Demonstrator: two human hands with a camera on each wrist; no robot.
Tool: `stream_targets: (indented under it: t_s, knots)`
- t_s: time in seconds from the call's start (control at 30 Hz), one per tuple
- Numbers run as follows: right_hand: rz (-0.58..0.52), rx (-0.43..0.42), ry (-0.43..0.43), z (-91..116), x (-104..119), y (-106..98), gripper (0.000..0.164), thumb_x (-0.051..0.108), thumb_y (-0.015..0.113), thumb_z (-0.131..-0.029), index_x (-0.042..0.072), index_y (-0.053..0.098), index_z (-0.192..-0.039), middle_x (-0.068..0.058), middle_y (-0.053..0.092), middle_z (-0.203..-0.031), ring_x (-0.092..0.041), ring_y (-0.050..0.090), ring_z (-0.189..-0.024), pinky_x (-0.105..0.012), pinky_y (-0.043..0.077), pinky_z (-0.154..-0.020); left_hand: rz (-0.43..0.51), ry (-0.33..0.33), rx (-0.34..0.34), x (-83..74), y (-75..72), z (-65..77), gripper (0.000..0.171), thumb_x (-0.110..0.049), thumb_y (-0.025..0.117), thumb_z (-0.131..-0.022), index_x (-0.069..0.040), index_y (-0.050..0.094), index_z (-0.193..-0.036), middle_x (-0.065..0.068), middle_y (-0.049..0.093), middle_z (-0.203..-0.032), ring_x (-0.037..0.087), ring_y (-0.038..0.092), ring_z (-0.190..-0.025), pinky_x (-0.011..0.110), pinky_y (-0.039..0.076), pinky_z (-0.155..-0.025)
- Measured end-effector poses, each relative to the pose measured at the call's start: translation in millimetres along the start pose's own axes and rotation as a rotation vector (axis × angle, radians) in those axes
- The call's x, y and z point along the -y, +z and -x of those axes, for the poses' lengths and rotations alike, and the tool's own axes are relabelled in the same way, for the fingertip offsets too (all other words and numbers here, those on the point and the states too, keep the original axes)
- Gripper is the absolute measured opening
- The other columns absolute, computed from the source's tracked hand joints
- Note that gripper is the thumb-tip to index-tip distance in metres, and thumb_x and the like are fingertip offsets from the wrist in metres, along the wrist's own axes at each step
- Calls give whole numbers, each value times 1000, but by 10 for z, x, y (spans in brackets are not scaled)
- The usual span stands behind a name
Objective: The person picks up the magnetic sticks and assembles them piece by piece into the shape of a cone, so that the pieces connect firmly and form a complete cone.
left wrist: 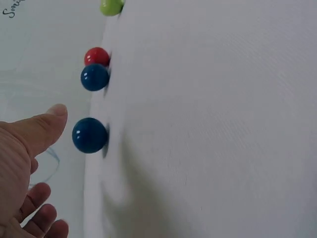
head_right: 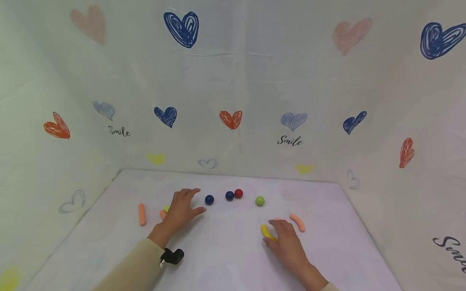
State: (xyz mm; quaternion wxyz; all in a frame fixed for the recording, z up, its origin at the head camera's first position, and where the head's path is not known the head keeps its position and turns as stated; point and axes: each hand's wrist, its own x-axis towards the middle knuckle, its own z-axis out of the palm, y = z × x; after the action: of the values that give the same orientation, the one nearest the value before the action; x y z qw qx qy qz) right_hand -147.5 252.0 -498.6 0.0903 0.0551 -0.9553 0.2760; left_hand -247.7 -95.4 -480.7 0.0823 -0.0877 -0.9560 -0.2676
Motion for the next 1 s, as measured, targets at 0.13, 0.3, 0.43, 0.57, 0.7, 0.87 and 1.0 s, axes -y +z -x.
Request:
stream_targets:
  t_s: [0.13,0.3,0.43,0.57,0.7,0.87,1.0]
  knots:
    - [9,93,58,-6,48,99,49,16,85,-88,9,67,-133,-1,69,-121,-19,60,-116,-45,52,-99,99,-107,36,7,194,-119,68,-30,87,-89,-9,59,-146,20,58,-144,39,53,-130,51,48,-111]
    - [9,124,63,-45,91,165,44,13,87,-85,6,70,-126,1,71,-109,-18,64,-112,-44,53,-96,149,-196,39,62,397,-194,66,-28,87,-88,-8,61,-145,18,62,-136,36,58,-125,52,50,-108]
    - [54,132,53,-61,109,185,38,12,88,-84,8,72,-118,3,71,-103,-16,63,-108,-41,54,-91,129,-198,43,65,510,-225,57,-30,87,-89,-10,65,-138,16,64,-128,32,64,-115,50,54,-102]
    - [82,129,24,-78,120,179,32,12,89,-84,10,72,-111,3,71,-101,-12,63,-97,-40,55,-89,123,-151,53,17,500,-204,42,-28,85,-90,-11,69,-125,14,63,-118,28,66,-105,49,56,-97]
    - [93,128,-27,-90,132,160,23,12,88,-85,17,74,-103,9,69,-98,-10,59,-97,-37,54,-89,169,-93,97,-24,396,-70,34,-22,84,-90,-10,72,-120,10,66,-112,22,65,-97,45,57,-92]
    - [95,115,-109,-101,135,122,26,4,86,-85,24,79,-101,11,58,-102,-11,50,-100,-31,50,-86,248,-36,213,-41,288,165,33,-18,82,-92,-15,72,-124,2,71,-107,14,63,-92,37,56,-81]
    - [82,130,-122,-131,141,127,29,-2,79,-89,22,81,-104,10,53,-98,-10,49,-95,-27,48,-81,270,-14,266,-40,264,271,34,-14,80,-94,-19,70,-126,0,71,-107,14,63,-95,38,55,-82]
